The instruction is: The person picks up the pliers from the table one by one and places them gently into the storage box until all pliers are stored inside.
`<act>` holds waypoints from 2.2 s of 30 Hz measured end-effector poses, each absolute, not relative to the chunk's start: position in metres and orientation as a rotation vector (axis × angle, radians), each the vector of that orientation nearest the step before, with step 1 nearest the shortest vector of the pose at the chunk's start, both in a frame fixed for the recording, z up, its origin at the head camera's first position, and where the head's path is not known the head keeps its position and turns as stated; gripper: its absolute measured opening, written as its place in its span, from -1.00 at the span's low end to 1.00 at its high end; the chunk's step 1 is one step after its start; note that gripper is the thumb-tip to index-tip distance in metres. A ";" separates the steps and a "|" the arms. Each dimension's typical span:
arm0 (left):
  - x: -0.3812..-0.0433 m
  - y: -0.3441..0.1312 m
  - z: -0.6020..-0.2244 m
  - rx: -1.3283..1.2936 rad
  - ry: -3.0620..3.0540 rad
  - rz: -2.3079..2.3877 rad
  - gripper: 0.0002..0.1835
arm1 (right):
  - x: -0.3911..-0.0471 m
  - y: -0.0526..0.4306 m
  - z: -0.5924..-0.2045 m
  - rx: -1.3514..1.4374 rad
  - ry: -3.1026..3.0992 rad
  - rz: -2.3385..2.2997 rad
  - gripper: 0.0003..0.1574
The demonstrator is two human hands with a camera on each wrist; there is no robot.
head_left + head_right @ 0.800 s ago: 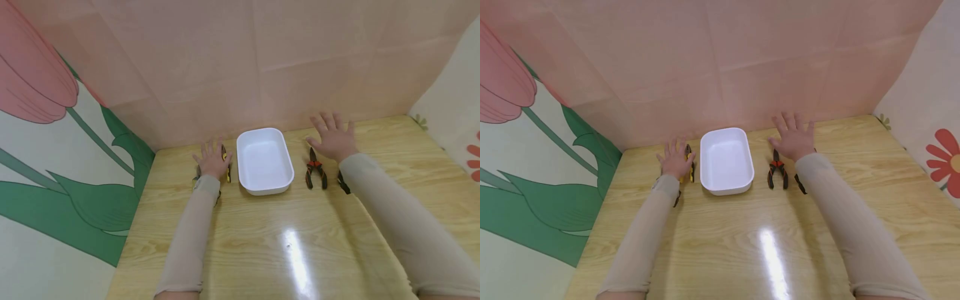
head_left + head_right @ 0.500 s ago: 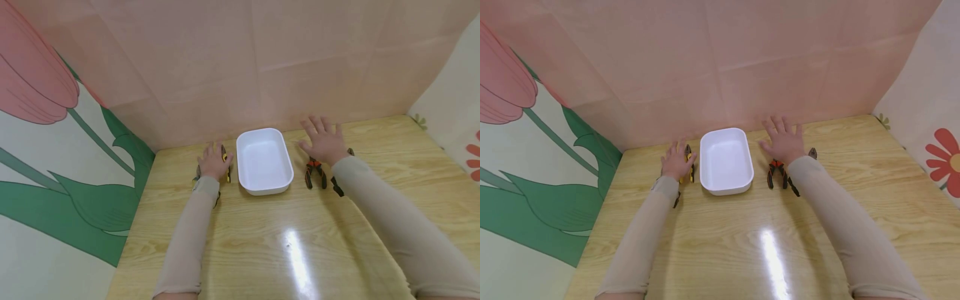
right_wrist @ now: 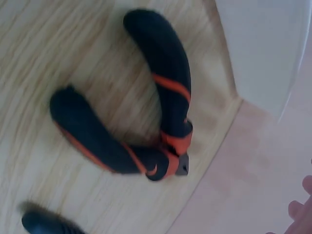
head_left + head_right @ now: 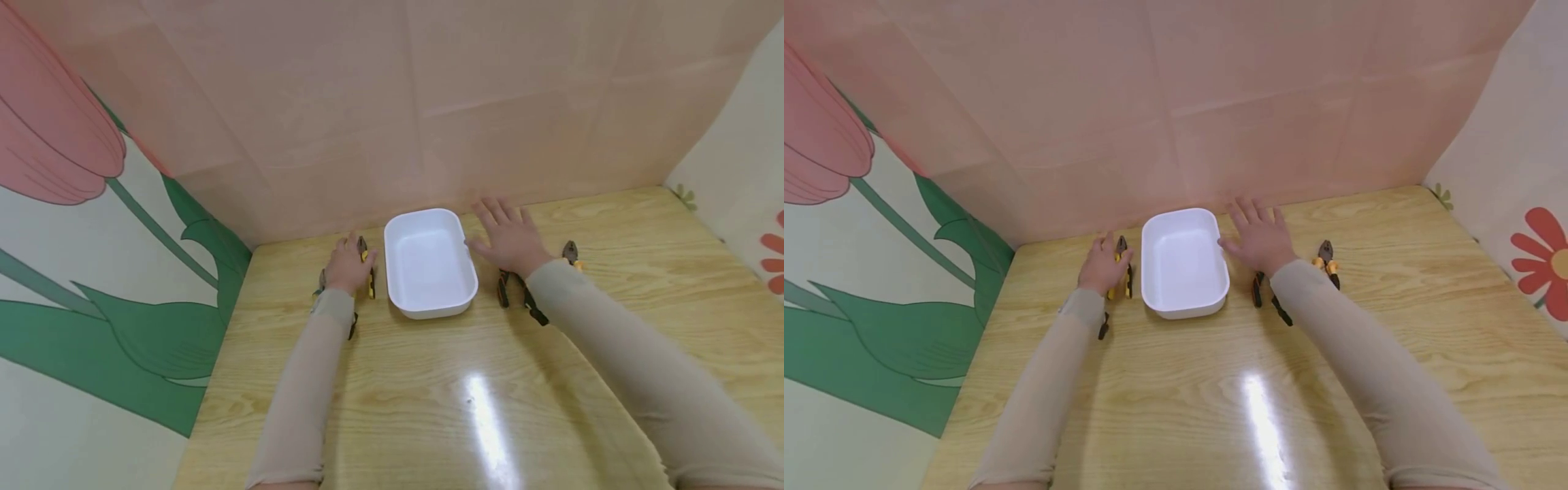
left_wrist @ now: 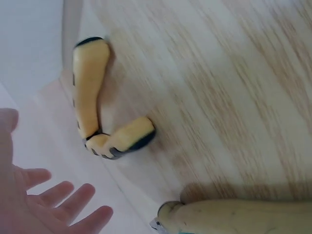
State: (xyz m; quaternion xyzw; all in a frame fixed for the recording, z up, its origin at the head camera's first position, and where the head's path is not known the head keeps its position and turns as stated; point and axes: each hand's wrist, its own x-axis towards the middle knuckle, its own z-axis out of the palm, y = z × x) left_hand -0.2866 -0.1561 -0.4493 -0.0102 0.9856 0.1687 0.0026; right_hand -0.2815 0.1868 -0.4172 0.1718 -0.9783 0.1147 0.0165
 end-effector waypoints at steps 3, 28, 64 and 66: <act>-0.286 -0.156 -0.448 -0.059 3.057 0.553 -0.28 | -0.280 0.181 -0.420 0.550 -3.029 0.369 0.05; -0.284 -0.159 -0.453 -0.206 2.892 0.677 -0.41 | -0.275 0.153 -0.434 0.565 -3.110 0.369 0.10; -0.289 -0.155 -0.466 -0.281 2.890 0.482 -0.56 | -0.274 0.146 -0.447 0.582 -3.212 0.450 0.12; -0.289 -0.154 -0.465 -0.276 2.892 0.488 -0.56 | -0.274 0.146 -0.447 0.577 -3.222 0.429 0.13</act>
